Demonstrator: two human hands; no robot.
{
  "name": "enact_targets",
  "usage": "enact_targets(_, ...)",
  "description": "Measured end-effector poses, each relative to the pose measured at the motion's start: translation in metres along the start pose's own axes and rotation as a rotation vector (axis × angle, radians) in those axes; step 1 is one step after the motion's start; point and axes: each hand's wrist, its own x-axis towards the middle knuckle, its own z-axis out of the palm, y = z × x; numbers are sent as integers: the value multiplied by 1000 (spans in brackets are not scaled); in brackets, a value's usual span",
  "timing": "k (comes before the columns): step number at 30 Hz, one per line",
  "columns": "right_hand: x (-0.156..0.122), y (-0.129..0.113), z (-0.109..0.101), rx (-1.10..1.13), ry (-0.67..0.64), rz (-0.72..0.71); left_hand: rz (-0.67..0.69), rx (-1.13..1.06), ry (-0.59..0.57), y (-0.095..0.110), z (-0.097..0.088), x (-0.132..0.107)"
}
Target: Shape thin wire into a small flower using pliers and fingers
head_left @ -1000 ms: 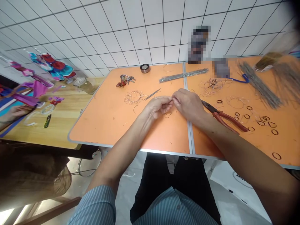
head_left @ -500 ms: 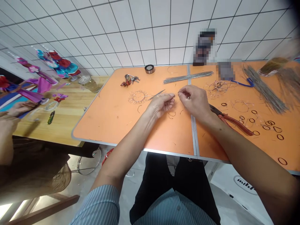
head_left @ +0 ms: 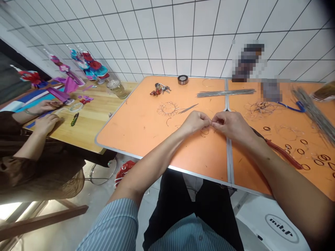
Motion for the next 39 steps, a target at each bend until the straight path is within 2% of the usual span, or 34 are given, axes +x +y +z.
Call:
enact_targets(4, -2, -2, -4, 5, -12, 8, 98, 129, -25, -1, -1, -1)
enact_targets(7, -4, -5, -7, 23, -13, 33, 123, 174, -24, 3, -2, -3)
enact_targets(11, -5, -9, -11, 15, -17, 41, 9, 75, -66, 10, -6, -6)
enact_targets(17, -8, -6, -14, 16, -17, -84, -162, -77, -137, 17, -13, -7)
enact_targets(21, -10, -4, -15, 45, 21, -126, -221, -196, -126, 14, -13, -3)
enact_targets(24, -9, -3, -13, 51, 51, -132, -243, -256, -94, 12, -10, 1)
enact_targets(27, -5, 0, -10, 24, 48, -92, -191, -255, -19, 11, -11, 4)
enact_targets(32, 14, 10, -8, -17, 99, 142, -92, -345, 279, 13, -27, 10)
enact_targets(35, 31, 13, -5, -50, 41, 249, -64, -374, 361, 12, -38, 14)
enact_targets(39, 53, 10, 3, -183, -26, 380, -60, -370, 403, 9, -44, 19)
